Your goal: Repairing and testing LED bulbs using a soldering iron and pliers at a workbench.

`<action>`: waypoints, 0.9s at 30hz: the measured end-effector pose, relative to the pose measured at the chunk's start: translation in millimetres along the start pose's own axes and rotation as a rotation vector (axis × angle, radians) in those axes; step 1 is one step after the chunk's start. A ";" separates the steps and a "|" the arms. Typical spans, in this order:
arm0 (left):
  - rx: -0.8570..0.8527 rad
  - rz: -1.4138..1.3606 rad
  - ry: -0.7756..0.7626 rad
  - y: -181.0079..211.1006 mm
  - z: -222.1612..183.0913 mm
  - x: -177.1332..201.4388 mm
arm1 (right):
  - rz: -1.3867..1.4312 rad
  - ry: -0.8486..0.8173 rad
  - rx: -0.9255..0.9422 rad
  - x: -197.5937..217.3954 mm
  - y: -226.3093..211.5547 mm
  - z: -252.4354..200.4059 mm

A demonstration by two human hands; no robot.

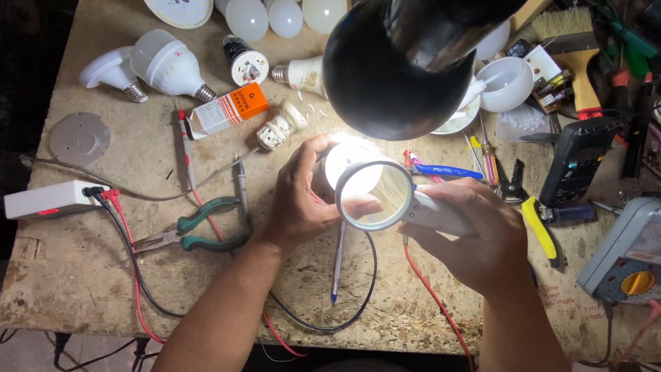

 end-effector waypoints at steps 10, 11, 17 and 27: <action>-0.039 -0.004 0.007 1.0 0.3 -0.5 | -0.037 0.002 0.029 1.2 2.7 -2.1; -0.040 -0.020 0.011 1.8 0.2 -0.3 | -0.040 0.002 0.033 1.4 1.9 -2.0; -0.054 -0.016 0.025 2.9 0.7 -0.4 | -0.041 0.004 0.026 0.6 3.1 -3.7; -0.151 0.050 0.013 -12.6 -1.7 -1.7 | -0.058 -0.021 -0.159 -1.0 24.8 -19.2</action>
Point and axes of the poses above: each hand's wrist, its own z-axis towards the middle knuckle, its own x-axis out of the back of the hand, y = z × x, the point moved 1 cm from there along z, towards the middle knuckle, and after that the axes turned 12 degrees about y, right-handed, at the moved point
